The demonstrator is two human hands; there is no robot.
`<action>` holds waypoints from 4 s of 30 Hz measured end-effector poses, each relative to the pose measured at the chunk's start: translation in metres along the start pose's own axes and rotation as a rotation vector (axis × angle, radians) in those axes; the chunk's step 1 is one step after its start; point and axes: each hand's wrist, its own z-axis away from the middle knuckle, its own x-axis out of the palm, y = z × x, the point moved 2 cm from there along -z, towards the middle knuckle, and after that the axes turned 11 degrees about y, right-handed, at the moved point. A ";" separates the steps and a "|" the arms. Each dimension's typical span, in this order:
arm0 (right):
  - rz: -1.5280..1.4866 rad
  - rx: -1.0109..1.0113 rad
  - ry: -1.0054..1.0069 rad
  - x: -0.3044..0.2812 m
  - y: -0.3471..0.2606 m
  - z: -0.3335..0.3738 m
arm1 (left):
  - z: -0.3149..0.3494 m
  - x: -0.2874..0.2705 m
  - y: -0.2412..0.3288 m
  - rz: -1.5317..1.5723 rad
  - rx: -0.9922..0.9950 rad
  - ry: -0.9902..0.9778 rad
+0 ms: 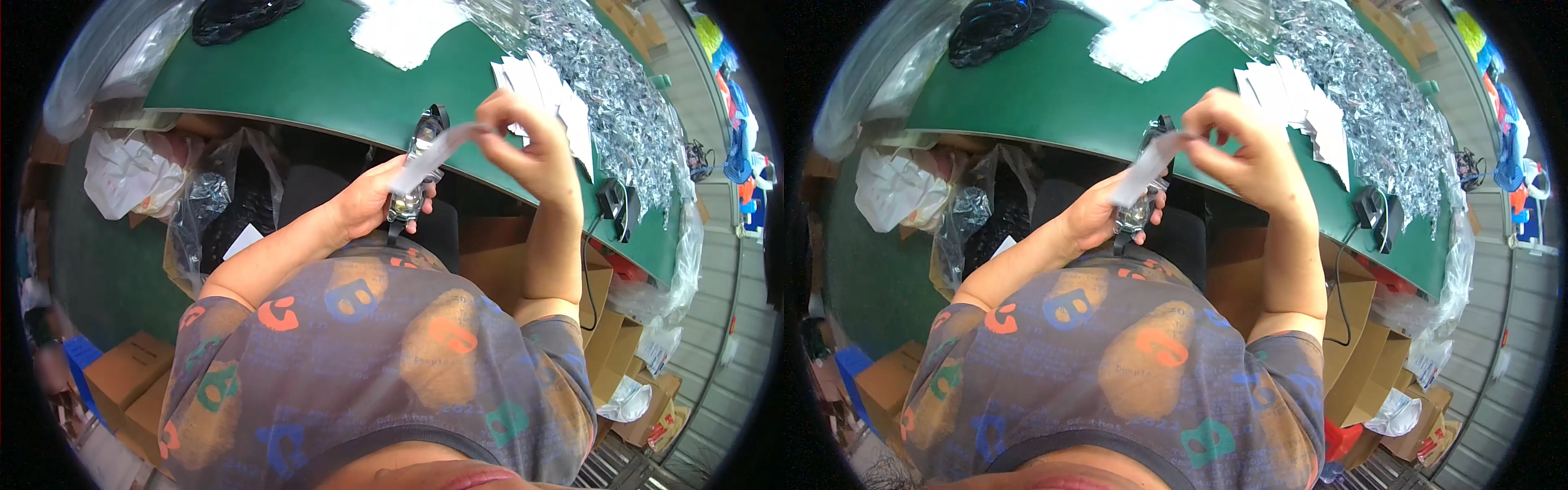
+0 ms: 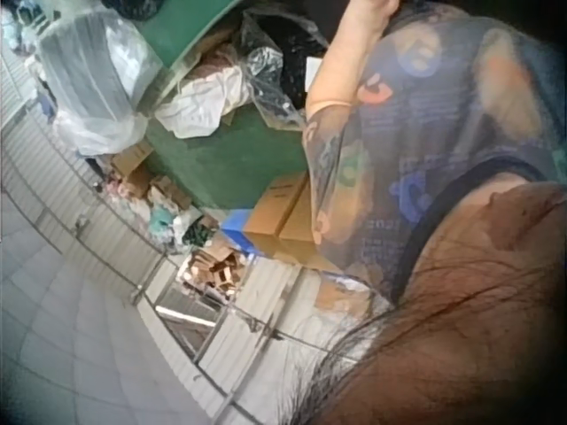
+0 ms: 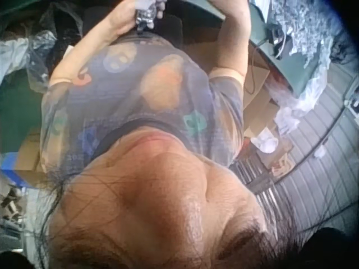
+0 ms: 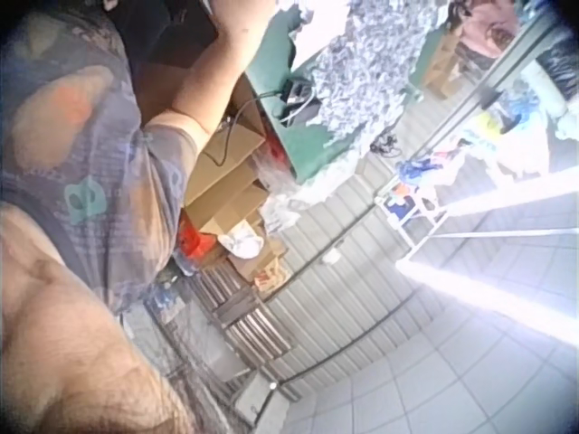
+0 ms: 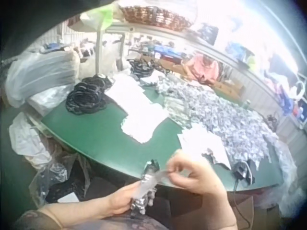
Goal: Packaging swimming goggles into small plastic bags.
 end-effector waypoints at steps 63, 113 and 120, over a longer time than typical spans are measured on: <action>-0.172 0.196 0.355 0.093 0.059 0.016 | 0.038 -0.017 0.033 -0.228 0.082 0.094; -0.012 0.065 0.673 0.111 0.054 0.046 | 0.041 -0.006 0.023 -0.272 0.014 0.128; -0.066 0.266 0.553 0.111 0.075 0.047 | 0.045 -0.003 0.022 -0.334 0.002 0.065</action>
